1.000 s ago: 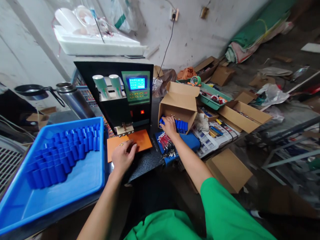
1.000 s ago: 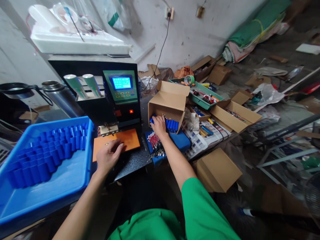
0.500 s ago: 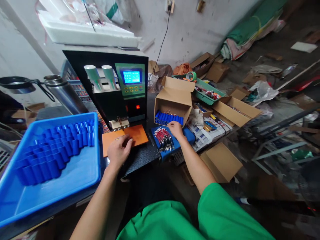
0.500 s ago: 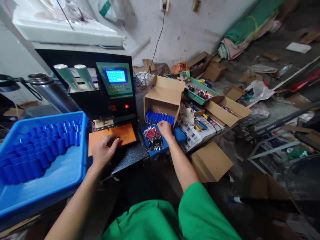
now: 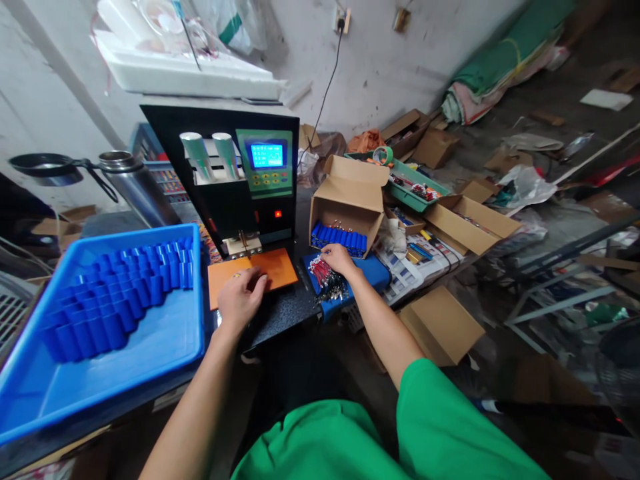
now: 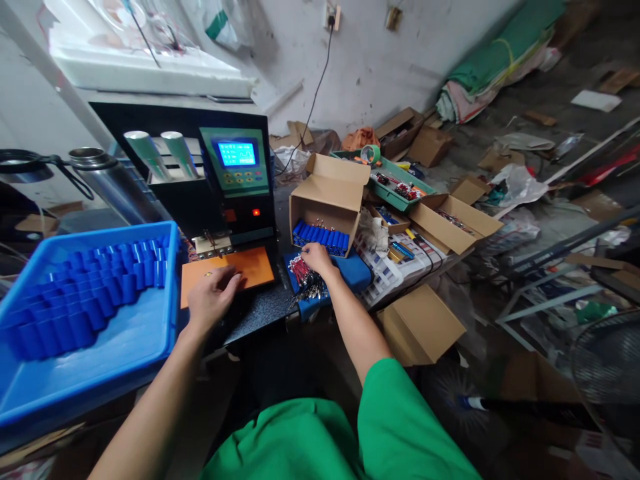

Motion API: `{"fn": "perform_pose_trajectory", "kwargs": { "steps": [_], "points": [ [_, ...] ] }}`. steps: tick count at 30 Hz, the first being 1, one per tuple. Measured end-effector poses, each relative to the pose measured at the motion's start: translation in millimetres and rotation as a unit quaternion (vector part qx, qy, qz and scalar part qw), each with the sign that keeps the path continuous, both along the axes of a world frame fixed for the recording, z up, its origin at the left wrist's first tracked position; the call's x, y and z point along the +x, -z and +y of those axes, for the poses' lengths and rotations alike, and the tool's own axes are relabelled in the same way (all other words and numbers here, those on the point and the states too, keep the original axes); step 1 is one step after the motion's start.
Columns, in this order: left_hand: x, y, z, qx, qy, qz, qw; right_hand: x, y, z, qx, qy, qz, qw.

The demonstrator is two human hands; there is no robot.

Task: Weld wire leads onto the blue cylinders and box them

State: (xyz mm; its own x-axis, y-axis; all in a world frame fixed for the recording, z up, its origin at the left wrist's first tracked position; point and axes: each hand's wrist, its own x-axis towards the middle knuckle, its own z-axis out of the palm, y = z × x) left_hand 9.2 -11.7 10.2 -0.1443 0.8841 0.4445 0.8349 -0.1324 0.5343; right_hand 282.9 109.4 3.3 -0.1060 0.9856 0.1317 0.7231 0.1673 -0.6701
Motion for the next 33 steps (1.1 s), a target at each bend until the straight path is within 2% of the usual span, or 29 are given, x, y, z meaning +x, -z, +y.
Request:
{"fn": "perform_pose_trajectory", "kwargs": {
  "steps": [10,14,17,21,24,27,33],
  "points": [
    [1.2,2.1,0.2,-0.002,-0.007,0.010,1.000,18.0,15.1,-1.4,-0.011,0.053,0.039,0.998],
    [1.5,2.1,-0.1,-0.006,-0.010,0.012,1.000,13.8,16.9,-5.0,-0.028,0.047,0.001,0.998],
    [1.9,0.1,-0.9,-0.007,-0.005,0.009,1.000,9.8,17.4,-5.4,-0.033,0.054,0.013,0.998],
    [2.9,-2.5,-1.4,-0.009,-0.006,0.005,1.000,11.6,17.5,-7.2,-0.038,0.052,0.115,0.991],
    [3.0,-2.9,-1.0,-0.012,-0.010,0.002,1.000,17.3,13.1,-10.6,-0.061,0.043,0.210,0.975],
    [2.2,-2.2,-0.2,-0.009,-0.004,-0.002,1.000,23.9,3.2,-13.9,-0.063,0.064,0.296,0.951],
    [0.8,-0.3,0.8,-0.006,0.003,-0.004,1.000,30.8,-22.7,-16.5,-0.002,0.077,0.415,0.906]
  ]
}}
